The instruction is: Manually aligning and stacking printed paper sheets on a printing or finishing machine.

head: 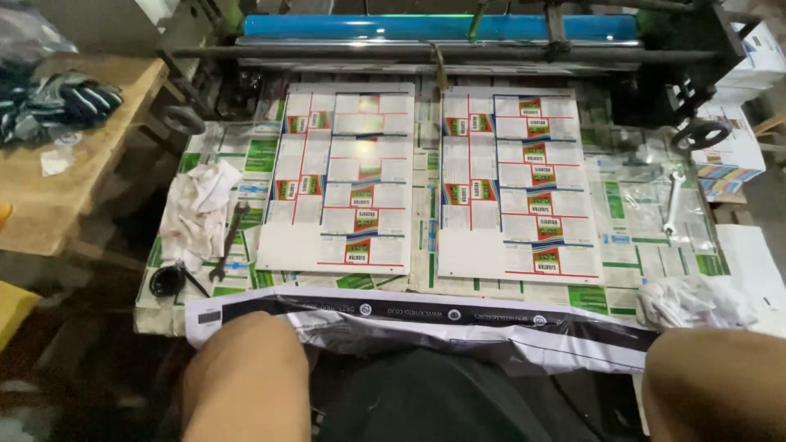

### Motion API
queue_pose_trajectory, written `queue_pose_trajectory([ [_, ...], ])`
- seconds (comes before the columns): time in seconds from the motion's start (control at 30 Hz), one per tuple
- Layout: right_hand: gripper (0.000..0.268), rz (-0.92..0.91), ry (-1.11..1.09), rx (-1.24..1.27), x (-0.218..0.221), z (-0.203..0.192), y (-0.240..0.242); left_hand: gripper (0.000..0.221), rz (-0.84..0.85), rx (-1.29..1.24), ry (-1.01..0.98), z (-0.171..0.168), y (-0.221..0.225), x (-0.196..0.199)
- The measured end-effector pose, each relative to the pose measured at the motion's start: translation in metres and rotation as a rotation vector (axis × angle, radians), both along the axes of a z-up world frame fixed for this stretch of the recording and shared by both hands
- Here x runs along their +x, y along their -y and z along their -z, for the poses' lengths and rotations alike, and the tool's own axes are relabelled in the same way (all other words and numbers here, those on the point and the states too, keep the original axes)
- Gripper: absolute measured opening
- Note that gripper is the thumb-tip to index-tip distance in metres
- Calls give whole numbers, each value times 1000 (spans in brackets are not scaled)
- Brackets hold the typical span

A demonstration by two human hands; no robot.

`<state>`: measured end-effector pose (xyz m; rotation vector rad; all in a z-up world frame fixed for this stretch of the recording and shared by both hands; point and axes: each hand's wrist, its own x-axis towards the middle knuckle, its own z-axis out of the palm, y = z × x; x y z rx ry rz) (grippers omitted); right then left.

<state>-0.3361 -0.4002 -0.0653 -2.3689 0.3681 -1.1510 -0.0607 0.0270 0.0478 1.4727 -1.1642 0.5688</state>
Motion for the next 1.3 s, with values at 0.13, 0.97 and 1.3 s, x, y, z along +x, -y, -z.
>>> queue_pose_trajectory([
  [0.13, 54, -42, -26, -2, -2, 3, -21, 39, -56, 21, -4, -25, -28, -48],
  [0.97, 90, 96, -1093, -270, 30, 229, -62, 89, -206, 1050, -336, 347, 50, 61],
  [1.3, 55, -113, -1026, -475, 30, 274, 3, 82, -93, 1225, -145, 379, 32, 98],
])
